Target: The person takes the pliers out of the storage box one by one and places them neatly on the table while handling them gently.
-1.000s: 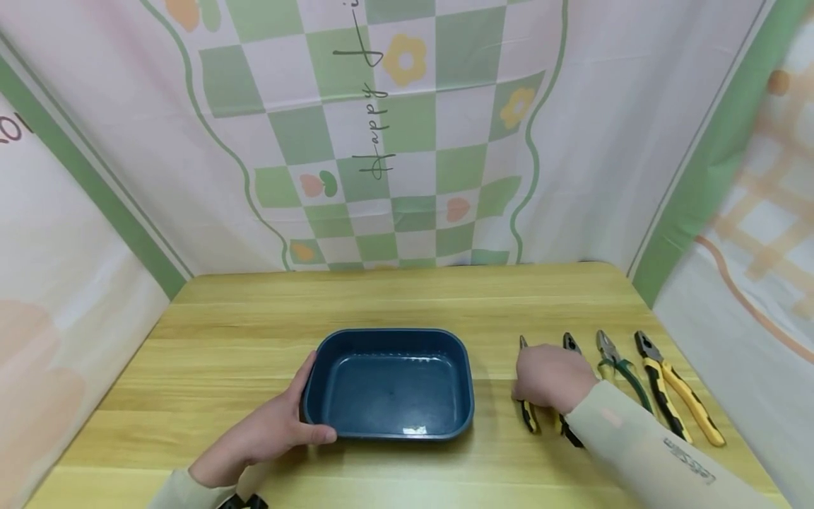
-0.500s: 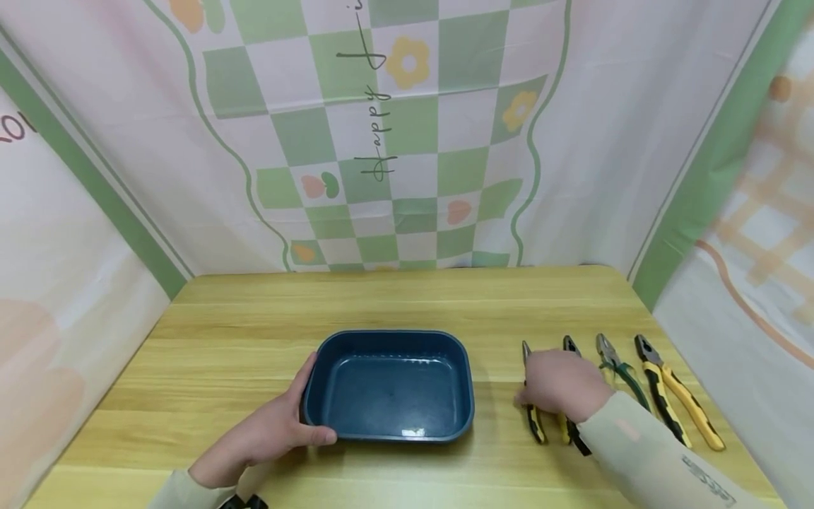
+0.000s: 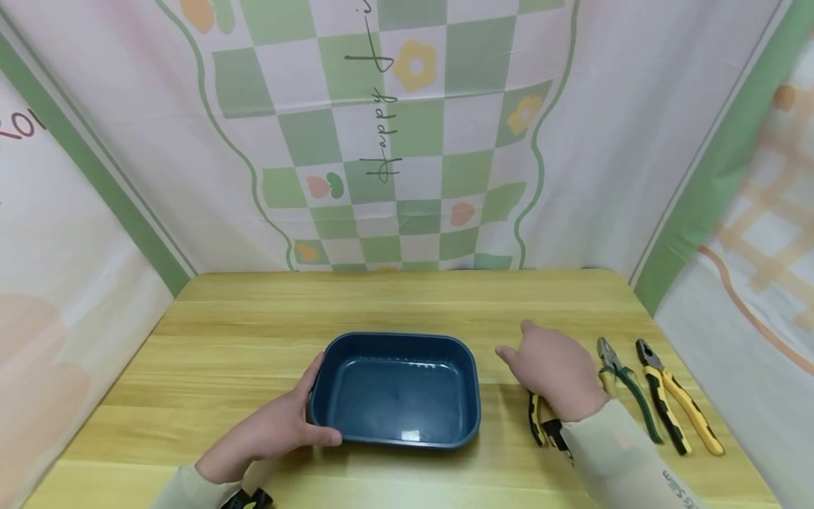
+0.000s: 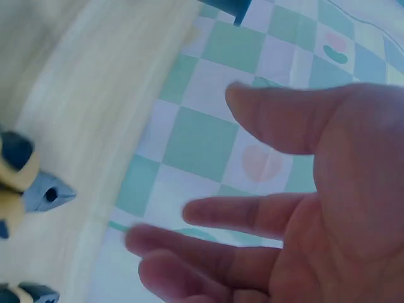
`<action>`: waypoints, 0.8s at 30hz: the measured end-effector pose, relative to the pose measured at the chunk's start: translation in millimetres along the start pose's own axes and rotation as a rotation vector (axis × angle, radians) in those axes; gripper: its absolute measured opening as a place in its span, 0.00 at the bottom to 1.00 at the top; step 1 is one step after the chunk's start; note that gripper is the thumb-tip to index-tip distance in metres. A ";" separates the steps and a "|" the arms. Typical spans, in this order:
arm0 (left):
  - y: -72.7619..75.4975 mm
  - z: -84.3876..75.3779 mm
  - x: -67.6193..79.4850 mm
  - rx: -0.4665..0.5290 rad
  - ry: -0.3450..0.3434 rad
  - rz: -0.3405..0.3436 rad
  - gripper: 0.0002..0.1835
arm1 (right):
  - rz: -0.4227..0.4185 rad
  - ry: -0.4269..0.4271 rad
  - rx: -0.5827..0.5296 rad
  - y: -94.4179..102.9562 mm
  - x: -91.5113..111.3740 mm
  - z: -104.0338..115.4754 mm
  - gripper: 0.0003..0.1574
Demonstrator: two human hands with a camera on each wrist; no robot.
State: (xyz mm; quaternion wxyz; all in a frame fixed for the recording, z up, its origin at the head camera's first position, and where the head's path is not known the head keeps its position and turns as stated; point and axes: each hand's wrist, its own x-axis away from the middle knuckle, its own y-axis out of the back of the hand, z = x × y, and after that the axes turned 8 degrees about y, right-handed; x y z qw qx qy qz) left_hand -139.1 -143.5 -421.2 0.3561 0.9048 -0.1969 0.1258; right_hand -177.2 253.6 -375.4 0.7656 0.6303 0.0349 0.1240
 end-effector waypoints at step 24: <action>26.3 -12.3 13.9 -0.529 0.040 -0.423 0.52 | -0.285 -0.107 -0.001 -1.8 -8.5 37.0 0.61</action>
